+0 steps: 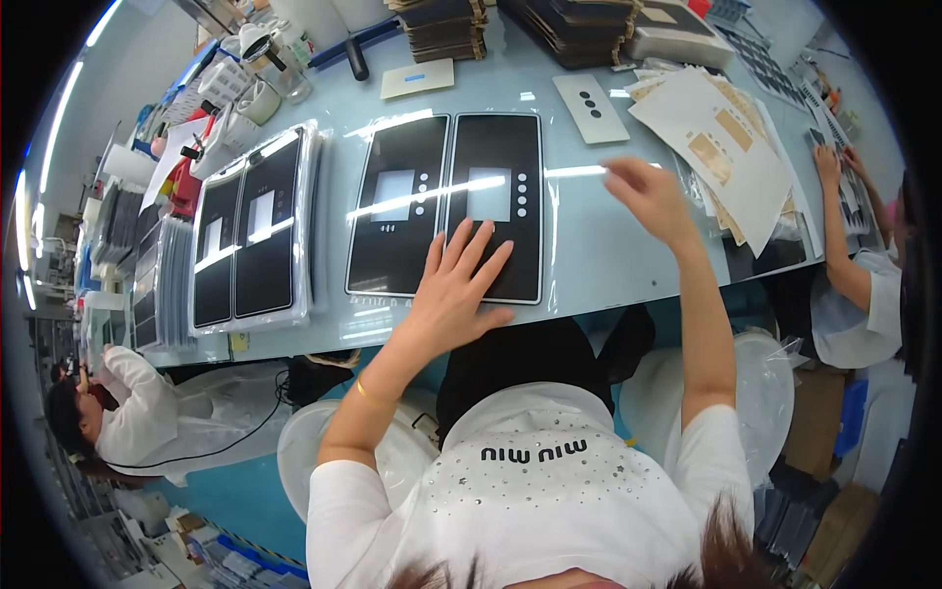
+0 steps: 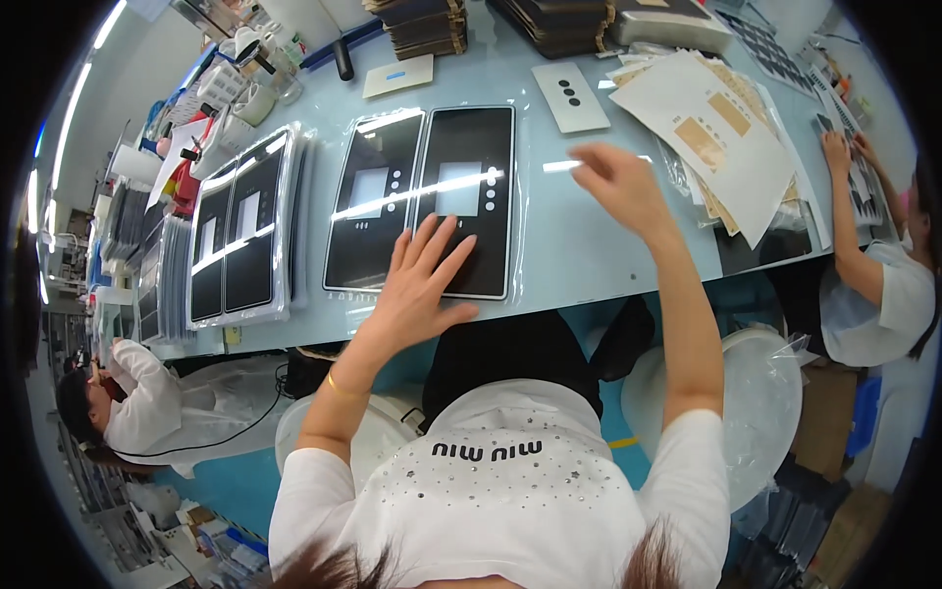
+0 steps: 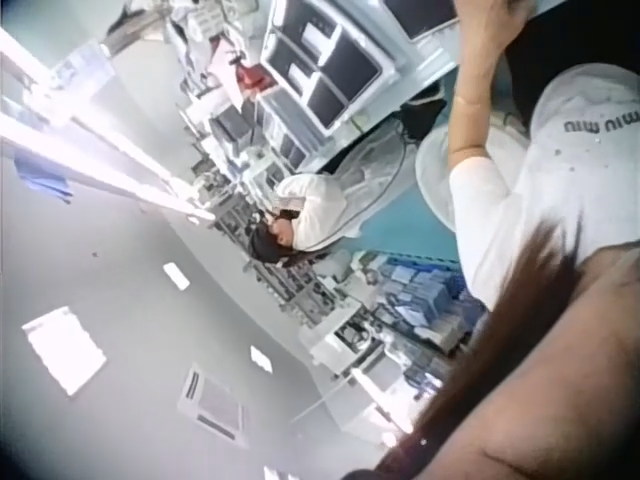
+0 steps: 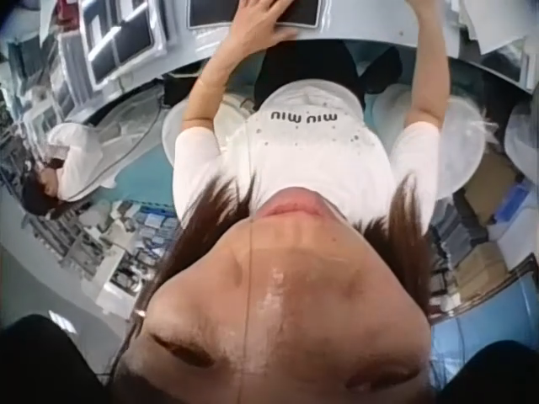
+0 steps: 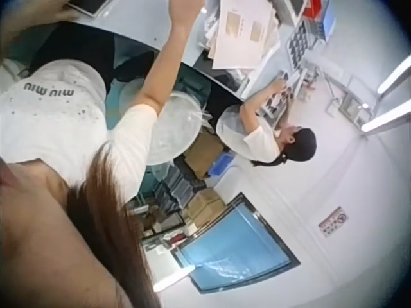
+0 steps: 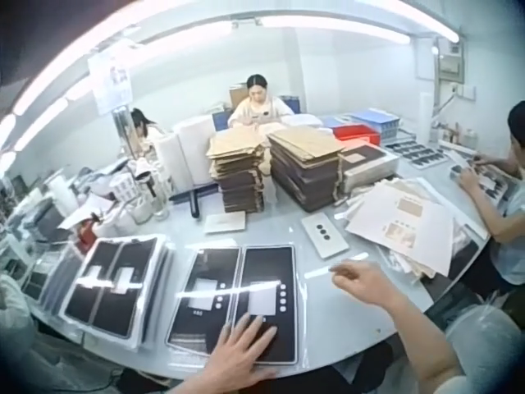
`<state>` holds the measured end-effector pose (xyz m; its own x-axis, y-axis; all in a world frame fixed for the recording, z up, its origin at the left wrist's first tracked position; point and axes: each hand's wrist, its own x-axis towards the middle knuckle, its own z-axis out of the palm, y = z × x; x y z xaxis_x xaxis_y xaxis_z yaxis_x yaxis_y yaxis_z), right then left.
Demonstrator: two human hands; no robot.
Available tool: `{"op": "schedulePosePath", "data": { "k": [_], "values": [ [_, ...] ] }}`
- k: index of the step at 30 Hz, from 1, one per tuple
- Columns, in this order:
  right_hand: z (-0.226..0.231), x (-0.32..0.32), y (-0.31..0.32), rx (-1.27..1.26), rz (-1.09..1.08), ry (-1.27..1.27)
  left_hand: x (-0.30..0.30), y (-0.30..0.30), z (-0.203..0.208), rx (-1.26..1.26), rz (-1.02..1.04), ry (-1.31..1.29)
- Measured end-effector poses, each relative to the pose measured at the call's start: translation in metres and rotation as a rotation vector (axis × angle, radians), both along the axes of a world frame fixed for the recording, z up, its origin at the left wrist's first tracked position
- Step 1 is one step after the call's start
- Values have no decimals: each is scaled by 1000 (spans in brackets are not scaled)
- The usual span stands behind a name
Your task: Assembling electronic panels by applying adhesive sheets and protective films at a manufacturing workstation.
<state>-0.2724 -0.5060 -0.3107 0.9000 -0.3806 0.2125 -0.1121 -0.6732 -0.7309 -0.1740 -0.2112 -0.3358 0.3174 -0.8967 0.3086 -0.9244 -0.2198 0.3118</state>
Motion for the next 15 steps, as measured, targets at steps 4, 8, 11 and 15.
{"op": "schedulePosePath", "data": {
  "k": [4,8,11,15],
  "values": [
    [-42,104,-44,-194,32,-87,3,-29,-18,128,82,-58],
    [-44,170,-54,-443,-37,89,-6,-32,-20,73,181,-27],
    [-30,190,-43,-416,16,340,-5,-30,-20,48,217,-1],
    [-33,190,-44,-389,31,305,-2,-32,-19,25,223,29]
  ]
}}
